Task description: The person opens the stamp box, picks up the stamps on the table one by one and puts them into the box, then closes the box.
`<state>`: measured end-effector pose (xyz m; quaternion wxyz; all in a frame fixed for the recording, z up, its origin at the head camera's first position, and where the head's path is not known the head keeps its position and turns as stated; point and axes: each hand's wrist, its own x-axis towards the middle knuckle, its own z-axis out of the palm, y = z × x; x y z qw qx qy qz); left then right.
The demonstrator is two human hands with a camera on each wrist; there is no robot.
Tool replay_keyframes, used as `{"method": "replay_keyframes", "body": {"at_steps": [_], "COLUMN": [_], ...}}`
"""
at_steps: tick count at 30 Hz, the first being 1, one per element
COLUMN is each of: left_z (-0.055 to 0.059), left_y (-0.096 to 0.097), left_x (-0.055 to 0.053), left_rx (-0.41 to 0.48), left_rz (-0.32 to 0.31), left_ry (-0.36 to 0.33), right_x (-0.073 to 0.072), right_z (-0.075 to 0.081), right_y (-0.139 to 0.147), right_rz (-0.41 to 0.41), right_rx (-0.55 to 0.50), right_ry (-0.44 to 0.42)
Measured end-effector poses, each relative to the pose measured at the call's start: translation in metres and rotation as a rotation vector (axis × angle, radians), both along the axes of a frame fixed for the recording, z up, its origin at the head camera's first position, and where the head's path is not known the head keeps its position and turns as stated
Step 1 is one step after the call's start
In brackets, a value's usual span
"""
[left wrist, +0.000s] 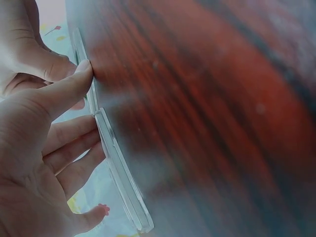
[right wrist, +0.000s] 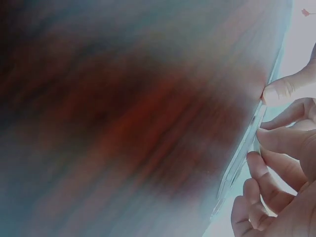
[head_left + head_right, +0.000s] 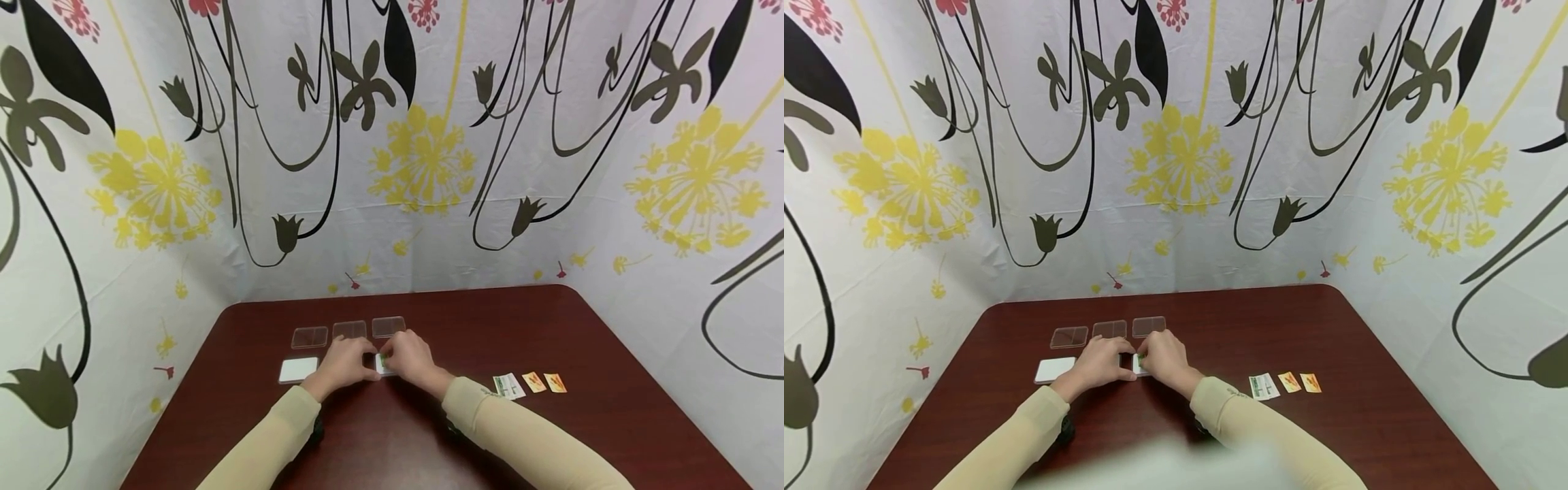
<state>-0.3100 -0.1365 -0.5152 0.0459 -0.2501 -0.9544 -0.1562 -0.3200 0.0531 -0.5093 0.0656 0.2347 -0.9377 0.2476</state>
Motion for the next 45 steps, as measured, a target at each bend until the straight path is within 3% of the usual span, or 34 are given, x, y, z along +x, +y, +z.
{"method": "replay_keyframes", "body": {"at_steps": [16,29,39,45], "left_z": [0.002,0.004,0.007,0.01], "left_y": [0.005,0.001,-0.009,-0.02], "left_x": [0.001,0.005,0.011,0.015], "left_rx": [-0.029,-0.049,0.119,0.133], "left_rz": [0.002,0.021,0.021,0.033], "left_ry": [0.025,-0.044,-0.08,-0.111], "right_x": [-0.002,0.0,0.014,0.027], "right_z": [0.001,0.026,0.038,0.044], "right_y": [0.012,0.039,0.072,0.097], "right_rz": [0.038,0.02,0.011,0.003], "right_rx": [-0.047,-0.094,-0.101,-0.07], "right_ry": [0.006,-0.03,-0.001,0.01]}}
